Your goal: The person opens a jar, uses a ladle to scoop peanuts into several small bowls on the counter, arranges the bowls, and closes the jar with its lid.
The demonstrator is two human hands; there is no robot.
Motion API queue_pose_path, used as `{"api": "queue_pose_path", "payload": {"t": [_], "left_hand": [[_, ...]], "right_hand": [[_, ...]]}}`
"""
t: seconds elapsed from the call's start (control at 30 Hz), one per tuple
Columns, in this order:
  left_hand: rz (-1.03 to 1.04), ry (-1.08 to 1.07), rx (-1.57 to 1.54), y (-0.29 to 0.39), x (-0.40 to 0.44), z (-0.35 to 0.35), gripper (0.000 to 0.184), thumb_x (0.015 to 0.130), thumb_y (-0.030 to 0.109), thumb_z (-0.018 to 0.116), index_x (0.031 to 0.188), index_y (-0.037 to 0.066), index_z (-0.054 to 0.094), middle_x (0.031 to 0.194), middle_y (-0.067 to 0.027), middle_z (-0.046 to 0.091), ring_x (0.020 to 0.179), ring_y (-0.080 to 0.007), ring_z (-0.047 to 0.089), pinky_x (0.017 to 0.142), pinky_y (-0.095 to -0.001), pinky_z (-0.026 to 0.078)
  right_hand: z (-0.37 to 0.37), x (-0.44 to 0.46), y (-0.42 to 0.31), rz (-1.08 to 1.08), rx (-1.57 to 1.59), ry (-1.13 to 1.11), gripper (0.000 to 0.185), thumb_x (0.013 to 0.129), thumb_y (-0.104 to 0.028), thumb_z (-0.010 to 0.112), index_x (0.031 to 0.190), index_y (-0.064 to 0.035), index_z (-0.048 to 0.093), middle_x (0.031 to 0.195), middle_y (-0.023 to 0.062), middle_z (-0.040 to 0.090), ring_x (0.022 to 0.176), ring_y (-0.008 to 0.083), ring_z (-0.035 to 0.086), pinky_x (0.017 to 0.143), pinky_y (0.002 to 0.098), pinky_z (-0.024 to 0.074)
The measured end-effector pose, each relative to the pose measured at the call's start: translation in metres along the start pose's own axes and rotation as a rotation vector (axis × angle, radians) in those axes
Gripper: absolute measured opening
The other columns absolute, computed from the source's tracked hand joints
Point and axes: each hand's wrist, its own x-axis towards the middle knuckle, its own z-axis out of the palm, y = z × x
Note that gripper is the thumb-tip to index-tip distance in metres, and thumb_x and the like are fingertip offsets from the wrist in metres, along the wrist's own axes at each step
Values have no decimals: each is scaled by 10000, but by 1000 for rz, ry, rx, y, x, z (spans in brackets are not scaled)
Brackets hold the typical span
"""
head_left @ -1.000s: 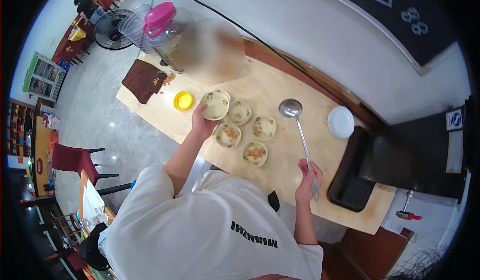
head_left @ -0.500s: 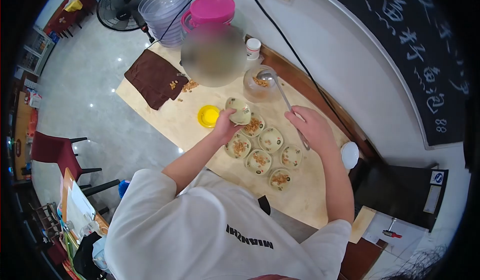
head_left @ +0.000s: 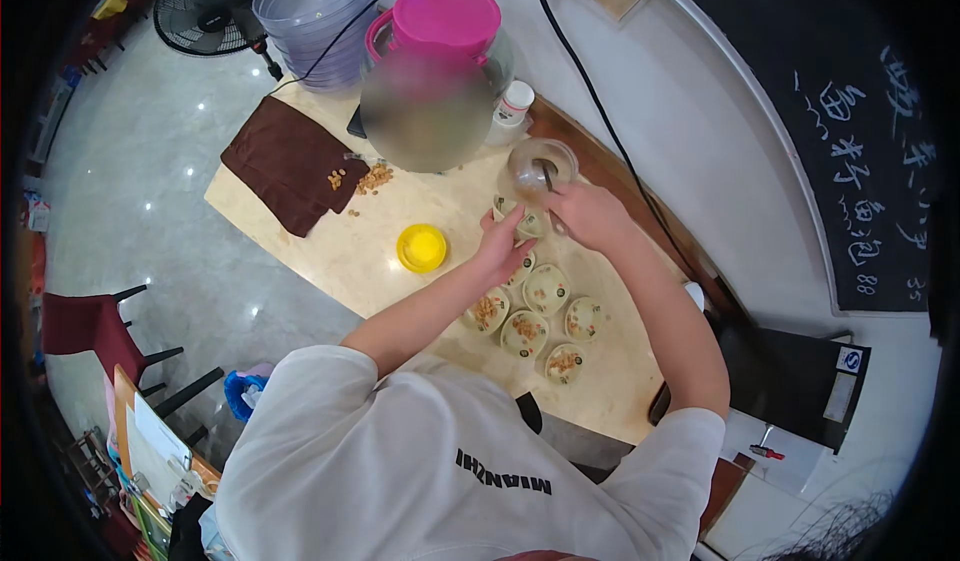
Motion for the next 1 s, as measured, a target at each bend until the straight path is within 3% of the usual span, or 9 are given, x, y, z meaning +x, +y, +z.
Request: {"api": "queue_pose_path", "payload": {"t": [0.13,0.23,0.3,0.33,0.4,0.5,0.8,0.93,1.0], "left_hand": [[27,35,-12,2,16,4,618,949,309,644,1385,197,220,1338,-70,453,1204,-238,489,1010,-475,432],[5,44,17,9,21,6,647,942,310,657,1394,198,208,1339,-73,447,1216,-251,482,1030,-481,421],[-16,43,31,11,22,5,660,938,311,663,1399,200,204,1335,-76,447,1218,-257,480,1038,-482,415],[-16,34,37,11,22,4,671,935,312,667,1403,202,199,1340,-76,443,1225,-262,477,1048,-482,410],[-16,20,49,10,24,1,682,932,313,671,1407,204,195,1345,-76,439,1231,-267,473,1057,-483,404],[-8,5,60,9,18,-3,673,934,316,665,1410,206,201,1360,-70,429,1240,-259,470,1075,-478,392],[57,-93,56,-9,-5,-11,547,927,342,631,1367,167,356,1336,-71,490,1227,-231,499,1033,-438,418],[-36,-198,94,-22,-24,-10,458,963,433,515,1318,147,472,1302,-69,556,1209,-228,521,1012,-405,428],[-47,-248,111,-29,-45,-1,465,972,458,477,1313,142,490,1302,-67,568,1207,-232,529,1006,-396,432]], "right_hand": [[-9,10,7,63,163,55,206,923,-206,562,998,-35,649,915,141,672,848,348,653,735,438,534],[-5,9,15,232,353,233,248,977,-212,503,989,-26,666,878,152,694,781,302,684,721,387,555],[11,6,31,548,946,311,296,965,-226,488,1028,11,654,810,156,703,738,233,704,728,352,570],[13,1,33,550,948,318,296,965,-226,488,1028,11,654,810,156,703,738,233,704,728,352,570],[17,-12,36,764,1326,536,306,977,-208,474,1011,56,624,811,158,692,695,200,692,682,316,576],[17,-39,35,809,1460,681,295,989,-195,460,1036,57,607,840,156,690,710,200,688,668,298,580],[4,-118,2,680,1354,951,309,1028,-212,436,1059,51,596,896,159,686,772,206,686,698,309,574],[20,-175,-50,602,1235,1040,304,1031,-209,441,1045,45,609,931,156,687,818,210,684,721,321,568],[28,-209,-79,550,776,889,243,1006,-163,490,1033,32,632,955,155,685,861,248,687,735,332,562]]}}
